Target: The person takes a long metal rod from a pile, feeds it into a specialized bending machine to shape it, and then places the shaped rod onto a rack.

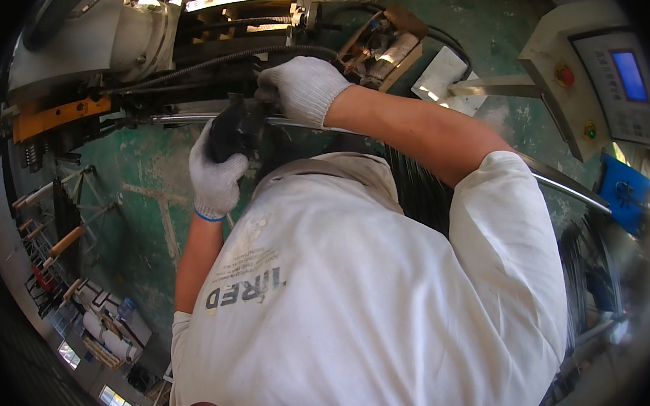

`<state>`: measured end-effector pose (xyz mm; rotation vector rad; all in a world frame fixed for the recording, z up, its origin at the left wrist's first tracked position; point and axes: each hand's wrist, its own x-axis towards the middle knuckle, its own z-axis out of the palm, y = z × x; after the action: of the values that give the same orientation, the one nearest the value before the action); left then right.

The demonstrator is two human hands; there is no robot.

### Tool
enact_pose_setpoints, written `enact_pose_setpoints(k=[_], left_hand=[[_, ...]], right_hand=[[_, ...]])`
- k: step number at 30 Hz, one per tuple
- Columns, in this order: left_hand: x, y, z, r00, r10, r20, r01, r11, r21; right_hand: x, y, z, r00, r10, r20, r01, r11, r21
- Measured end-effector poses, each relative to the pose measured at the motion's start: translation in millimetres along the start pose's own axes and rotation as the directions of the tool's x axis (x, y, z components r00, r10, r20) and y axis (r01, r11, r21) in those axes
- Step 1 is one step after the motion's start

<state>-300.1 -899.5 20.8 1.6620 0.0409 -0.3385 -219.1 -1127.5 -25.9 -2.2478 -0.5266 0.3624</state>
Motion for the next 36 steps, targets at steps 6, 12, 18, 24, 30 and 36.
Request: enact_pose_setpoints(k=[6, 12, 18, 24, 30, 36], left_hand=[[2, -1, -4, 0.999, 0.035, 0.003, -0.035, 0.997, 0.076], [5, -3, 0, 0.997, 0.075, -0.016, -0.073, 0.993, 0.09], [4, -5, -1, 0.995, 0.094, -0.012, -0.093, 0.992, 0.086], [3, -4, 1, 0.997, 0.068, -0.044, -0.064, 0.994, 0.087], [3, -6, 0, 0.996, 0.075, -0.041, -0.072, 0.995, 0.063], [1, -8, -2, 0.998, 0.053, -0.032, -0.052, 0.998, 0.04]], right_hand=[[-2, -42, -11, 0.983, 0.176, 0.057, -0.16, 0.961, -0.224], [-2, -24, -13, 0.999, 0.047, 0.008, -0.045, 0.988, -0.146], [-3, -15, -7, 0.998, -0.051, 0.023, 0.055, 0.974, -0.22], [13, 4, -25, 0.996, -0.009, -0.093, -0.007, 0.985, -0.172], [15, 17, -27, 0.995, -0.072, 0.064, 0.068, 0.996, 0.065], [11, 14, -13, 0.994, -0.1, 0.054, 0.093, 0.988, 0.123]])
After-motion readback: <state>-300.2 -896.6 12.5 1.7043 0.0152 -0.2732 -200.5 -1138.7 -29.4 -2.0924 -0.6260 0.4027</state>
